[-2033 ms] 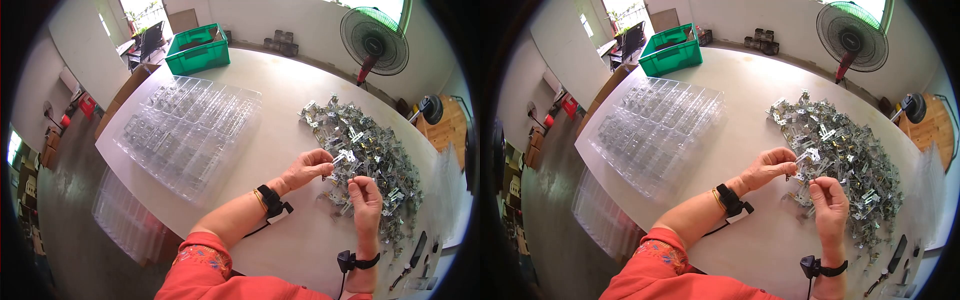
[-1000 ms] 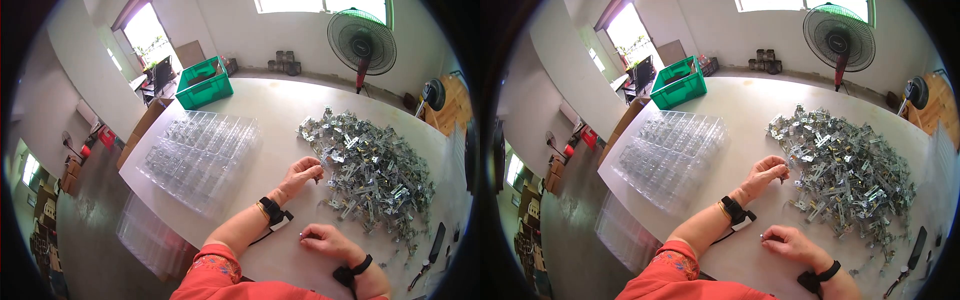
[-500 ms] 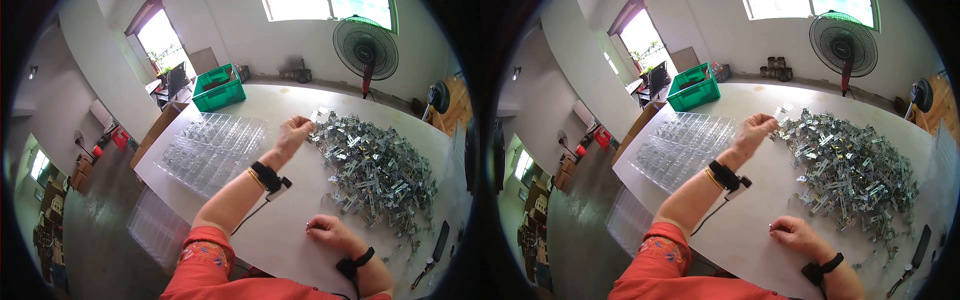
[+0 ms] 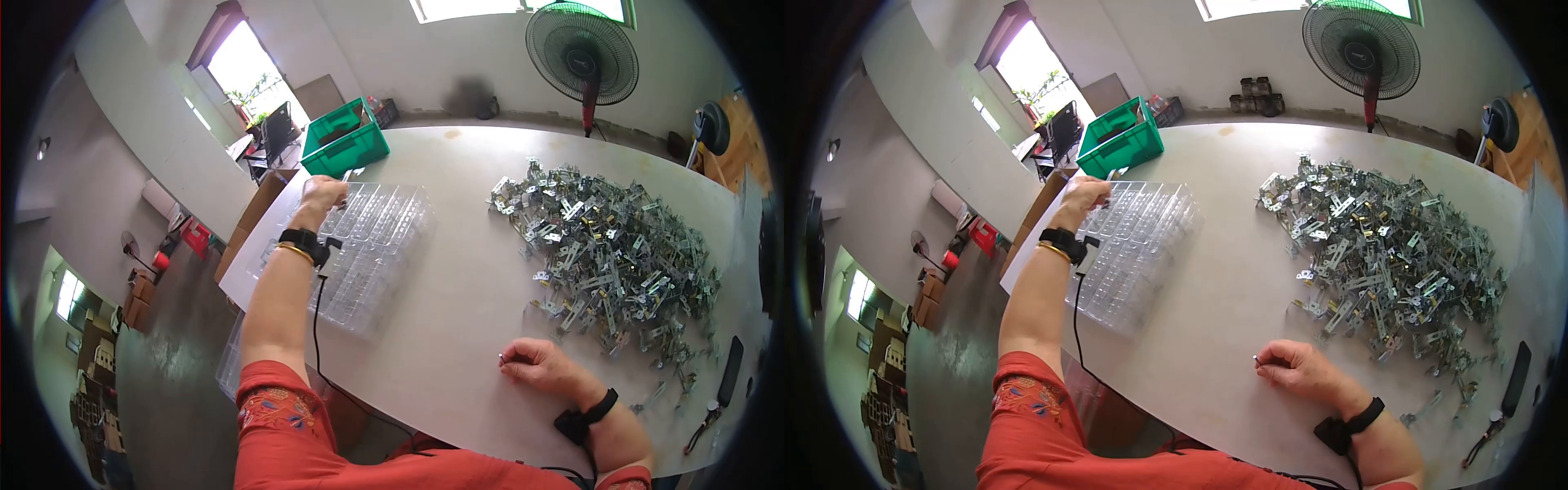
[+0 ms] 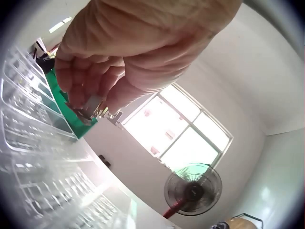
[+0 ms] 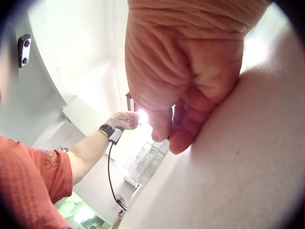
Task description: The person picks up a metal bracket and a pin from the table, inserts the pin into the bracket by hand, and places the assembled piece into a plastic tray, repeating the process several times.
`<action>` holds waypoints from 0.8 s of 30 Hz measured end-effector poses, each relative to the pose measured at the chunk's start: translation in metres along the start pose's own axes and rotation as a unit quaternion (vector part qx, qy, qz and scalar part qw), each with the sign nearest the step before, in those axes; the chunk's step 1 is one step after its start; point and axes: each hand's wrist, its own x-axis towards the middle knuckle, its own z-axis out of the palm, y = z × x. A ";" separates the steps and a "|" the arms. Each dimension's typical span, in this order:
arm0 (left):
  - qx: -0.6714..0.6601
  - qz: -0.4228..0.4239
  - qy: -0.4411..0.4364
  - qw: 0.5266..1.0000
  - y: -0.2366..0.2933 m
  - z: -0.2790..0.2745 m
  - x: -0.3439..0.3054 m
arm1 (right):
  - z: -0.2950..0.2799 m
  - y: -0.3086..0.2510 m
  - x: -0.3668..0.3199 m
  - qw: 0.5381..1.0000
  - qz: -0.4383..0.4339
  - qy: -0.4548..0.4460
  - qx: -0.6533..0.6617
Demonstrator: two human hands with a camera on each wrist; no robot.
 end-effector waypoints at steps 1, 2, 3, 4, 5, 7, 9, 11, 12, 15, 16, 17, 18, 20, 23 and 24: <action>0.049 -0.038 0.012 0.998 -0.010 -0.006 0.006 | 0.000 0.000 0.000 1.000 0.002 0.002 0.002; 0.050 -0.038 0.009 0.998 -0.012 -0.009 0.003 | -0.001 -0.001 0.000 1.000 -0.002 0.002 -0.006; 0.080 -0.052 0.023 0.995 -0.015 -0.013 0.000 | -0.001 -0.001 0.000 1.000 -0.005 0.001 -0.014; 0.110 -0.066 0.037 0.991 -0.016 -0.015 -0.002 | -0.001 0.000 0.000 1.000 -0.004 0.001 -0.014; 0.134 -0.077 0.050 0.987 -0.022 -0.015 0.001 | -0.002 0.001 0.001 1.000 -0.005 0.000 -0.012; 0.168 -0.078 0.034 0.982 -0.033 -0.019 0.008 | -0.001 0.002 0.002 1.000 -0.006 -0.002 -0.010; 0.202 -0.077 0.017 0.976 -0.041 -0.020 0.017 | -0.002 0.001 0.002 1.000 -0.010 0.001 -0.020; 0.266 -0.078 0.022 0.961 -0.048 -0.017 0.026 | -0.002 -0.001 0.001 1.000 -0.008 0.003 -0.018; 0.265 -0.078 0.020 0.961 -0.052 -0.015 0.030 | -0.002 -0.001 0.001 1.000 -0.006 0.002 -0.016; 0.290 -0.064 0.024 0.955 -0.052 -0.012 0.032 | -0.002 -0.002 0.001 1.000 -0.008 0.004 -0.017; 0.295 -0.078 0.011 0.952 -0.050 -0.012 0.031 | -0.001 -0.001 0.001 1.000 -0.008 0.005 -0.017; 0.300 -0.092 -0.002 0.949 -0.049 -0.011 0.030 | -0.001 -0.001 0.002 1.000 -0.011 0.005 -0.015; 0.300 -0.092 -0.003 0.950 -0.049 -0.009 0.030 | -0.001 0.000 0.002 1.000 -0.014 0.005 -0.014; 0.333 -0.065 -0.001 0.941 -0.049 -0.006 0.032 | -0.001 0.000 0.001 1.000 -0.012 0.004 -0.015; 0.359 -0.061 -0.001 0.931 -0.058 -0.002 0.043 | -0.001 -0.001 0.002 1.000 -0.014 0.004 -0.023; 0.359 -0.062 -0.002 0.931 -0.064 0.000 0.047 | -0.001 -0.001 0.002 0.999 -0.018 0.006 -0.030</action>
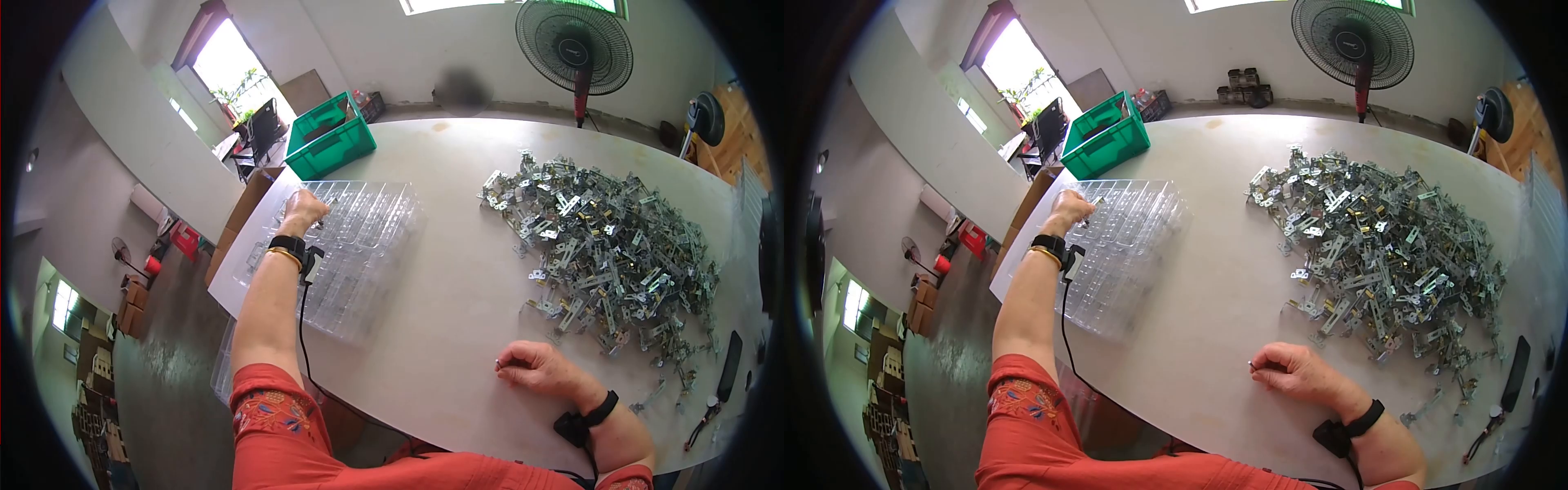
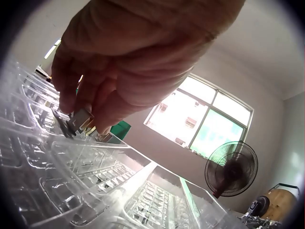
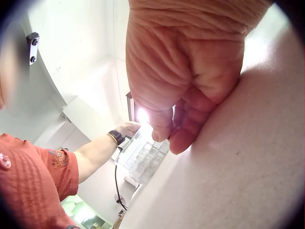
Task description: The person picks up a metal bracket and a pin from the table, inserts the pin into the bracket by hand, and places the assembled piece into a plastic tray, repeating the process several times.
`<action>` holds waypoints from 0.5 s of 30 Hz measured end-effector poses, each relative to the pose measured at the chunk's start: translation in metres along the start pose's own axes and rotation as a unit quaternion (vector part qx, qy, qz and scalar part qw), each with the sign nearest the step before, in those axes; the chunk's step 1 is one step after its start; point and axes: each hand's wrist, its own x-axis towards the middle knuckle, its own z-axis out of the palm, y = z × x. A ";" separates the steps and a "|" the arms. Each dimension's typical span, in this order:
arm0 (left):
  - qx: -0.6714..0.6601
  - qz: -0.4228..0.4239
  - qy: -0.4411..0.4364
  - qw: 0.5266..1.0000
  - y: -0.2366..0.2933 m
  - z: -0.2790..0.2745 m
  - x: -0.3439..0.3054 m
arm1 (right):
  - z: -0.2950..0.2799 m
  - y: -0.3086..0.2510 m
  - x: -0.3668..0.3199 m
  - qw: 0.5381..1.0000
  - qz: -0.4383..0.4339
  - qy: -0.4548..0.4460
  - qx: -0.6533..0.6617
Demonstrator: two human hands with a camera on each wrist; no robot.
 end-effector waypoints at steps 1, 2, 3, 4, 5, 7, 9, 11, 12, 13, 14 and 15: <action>0.005 0.007 0.034 0.999 -0.002 0.006 0.005 | 0.000 0.000 0.000 1.000 0.000 0.000 0.000; 0.010 0.015 0.069 0.997 0.000 0.006 0.003 | 0.000 0.000 0.000 1.000 -0.001 0.000 0.001; 0.010 0.016 0.069 0.997 0.003 0.006 0.001 | 0.000 0.000 0.000 1.000 -0.002 0.001 0.001; 0.028 0.025 0.072 0.997 0.005 0.005 -0.001 | -0.001 0.000 0.000 1.000 -0.002 0.002 0.001; 0.046 0.033 0.075 0.996 0.005 0.005 -0.002 | -0.001 0.000 0.000 1.000 0.000 0.000 0.000; 0.044 0.027 0.069 0.996 0.008 0.006 -0.004 | -0.001 0.001 0.000 1.000 0.002 -0.001 -0.002; 0.043 0.021 0.063 0.997 0.011 0.006 -0.005 | -0.001 0.002 0.000 1.000 -0.006 0.001 -0.001; 0.024 0.005 0.012 1.000 0.014 0.005 -0.007 | -0.001 -0.001 0.000 1.000 -0.006 0.000 -0.004; 0.024 0.005 0.011 1.000 0.020 -0.001 -0.015 | -0.001 -0.003 0.000 1.000 -0.006 -0.003 -0.007; 0.031 -0.018 -0.022 0.999 0.027 -0.007 -0.022 | -0.001 -0.003 -0.001 1.000 -0.001 -0.003 -0.005; 0.038 -0.041 -0.055 0.997 0.037 -0.016 -0.034 | -0.001 -0.003 -0.001 1.000 0.005 -0.003 -0.002; 0.039 -0.041 -0.056 0.997 0.037 -0.016 -0.035 | -0.001 -0.002 -0.001 1.000 0.005 -0.003 -0.001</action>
